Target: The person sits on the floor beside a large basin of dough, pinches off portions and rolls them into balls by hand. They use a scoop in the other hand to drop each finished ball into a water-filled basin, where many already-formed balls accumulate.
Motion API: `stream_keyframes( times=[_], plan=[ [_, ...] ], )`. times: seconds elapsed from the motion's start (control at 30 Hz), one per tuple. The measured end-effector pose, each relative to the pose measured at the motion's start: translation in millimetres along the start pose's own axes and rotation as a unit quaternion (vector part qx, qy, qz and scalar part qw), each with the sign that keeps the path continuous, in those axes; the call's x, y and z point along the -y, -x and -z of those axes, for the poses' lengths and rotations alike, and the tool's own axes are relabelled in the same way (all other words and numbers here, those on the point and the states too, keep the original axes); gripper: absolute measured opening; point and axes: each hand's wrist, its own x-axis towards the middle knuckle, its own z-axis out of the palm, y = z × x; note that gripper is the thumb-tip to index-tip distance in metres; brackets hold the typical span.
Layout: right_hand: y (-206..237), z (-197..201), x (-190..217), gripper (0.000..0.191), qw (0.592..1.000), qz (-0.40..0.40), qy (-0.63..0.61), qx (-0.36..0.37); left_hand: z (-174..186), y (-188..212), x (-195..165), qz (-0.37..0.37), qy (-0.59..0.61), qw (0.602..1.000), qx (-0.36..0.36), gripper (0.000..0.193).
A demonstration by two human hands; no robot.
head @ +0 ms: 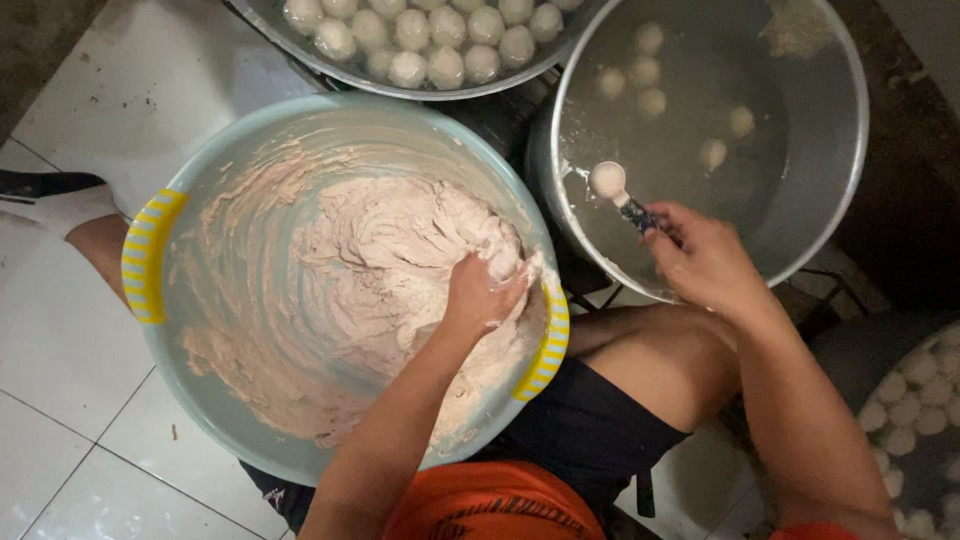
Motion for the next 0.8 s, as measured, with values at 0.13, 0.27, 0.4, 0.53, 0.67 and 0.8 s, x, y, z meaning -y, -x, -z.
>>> stream_keyframes(
  times=[0.13,0.27,0.4,0.53,0.67,0.8],
  plan=[
    [-7,1,-3,0.034,0.965,0.163,0.182,-0.098,-8,-4,-16,-0.105,-0.089,0.991,0.002,0.012],
    [5,4,-6,0.033,0.974,0.144,0.082,-0.154,-7,-5,-26,-0.134,-0.050,0.988,-0.065,0.008],
    [40,-4,3,0.037,0.993,0.053,-0.102,-0.008,-9,-3,-33,-0.167,-0.053,0.982,-0.067,0.011],
    [69,-19,23,0.038,0.995,0.086,0.004,0.055,-16,-4,-34,-0.114,0.002,0.990,-0.082,0.019],
    [77,-27,32,0.035,0.981,0.181,0.069,0.028,-23,-3,-30,0.009,-0.059,0.998,-0.038,0.023],
    [69,-36,25,0.033,0.972,0.184,-0.109,0.101,-24,1,-21,0.097,-0.057,0.993,0.024,0.026]
  ],
)
